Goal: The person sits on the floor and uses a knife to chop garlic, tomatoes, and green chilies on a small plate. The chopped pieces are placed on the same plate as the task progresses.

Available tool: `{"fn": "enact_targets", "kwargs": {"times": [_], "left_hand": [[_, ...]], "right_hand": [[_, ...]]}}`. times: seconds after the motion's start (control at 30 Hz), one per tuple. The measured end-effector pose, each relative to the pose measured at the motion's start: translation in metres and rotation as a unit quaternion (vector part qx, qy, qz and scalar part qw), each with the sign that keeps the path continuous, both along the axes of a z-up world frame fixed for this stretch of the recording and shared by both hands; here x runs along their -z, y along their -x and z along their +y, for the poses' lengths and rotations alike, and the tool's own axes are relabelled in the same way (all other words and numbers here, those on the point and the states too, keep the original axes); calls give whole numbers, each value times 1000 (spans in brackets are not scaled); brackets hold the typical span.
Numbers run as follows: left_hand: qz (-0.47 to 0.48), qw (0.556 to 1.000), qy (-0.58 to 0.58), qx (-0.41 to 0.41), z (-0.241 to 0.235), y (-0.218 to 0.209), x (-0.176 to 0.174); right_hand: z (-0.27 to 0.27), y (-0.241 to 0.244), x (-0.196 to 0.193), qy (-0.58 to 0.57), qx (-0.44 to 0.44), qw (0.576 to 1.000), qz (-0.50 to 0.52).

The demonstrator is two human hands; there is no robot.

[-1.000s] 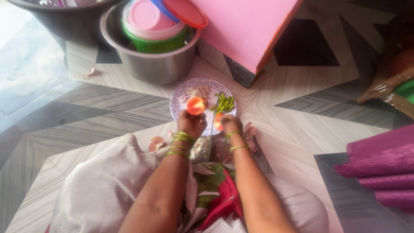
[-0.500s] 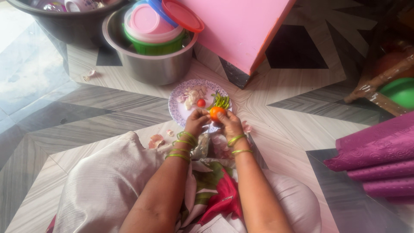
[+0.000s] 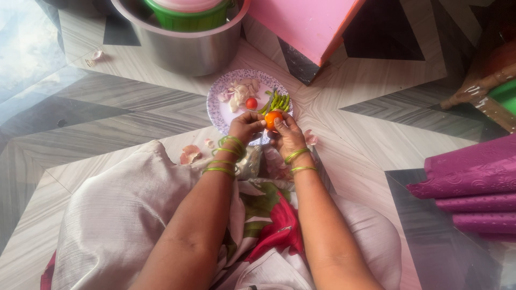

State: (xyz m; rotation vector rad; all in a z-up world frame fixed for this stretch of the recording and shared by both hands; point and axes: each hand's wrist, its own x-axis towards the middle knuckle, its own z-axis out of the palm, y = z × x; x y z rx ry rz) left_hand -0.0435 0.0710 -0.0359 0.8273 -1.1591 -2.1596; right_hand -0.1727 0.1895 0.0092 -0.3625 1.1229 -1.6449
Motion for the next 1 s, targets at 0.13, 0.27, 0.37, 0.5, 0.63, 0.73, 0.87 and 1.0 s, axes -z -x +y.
{"fn": "enact_targets", "kwargs": {"times": [0.13,0.27,0.37,0.5,0.63,0.73,0.87,1.0], "left_hand": [[-40,999,-22,28,-3,-3,8],[-54,996,-58,27,11,-14,2],[-56,997,-56,19,16,-17,-10],[2,999,-16,28,19,-16,-20],[64,997,-32,28,14,-17,-21],[61,998,-16,27,10,-17,-20],[26,999,15,15,6,-10,-10],[-112,986,127,8,9,-11,13]], "right_hand": [[2,-1,14,-71,19,996,41],[9,-6,20,-93,25,994,59],[10,-6,12,-83,19,994,65],[15,-4,-5,-70,-5,995,65],[12,-6,-21,-45,-13,996,74],[6,-9,-22,-54,-3,994,97],[1,-5,-7,-61,-1,994,87],[4,-5,27,-93,1,989,116]]}}
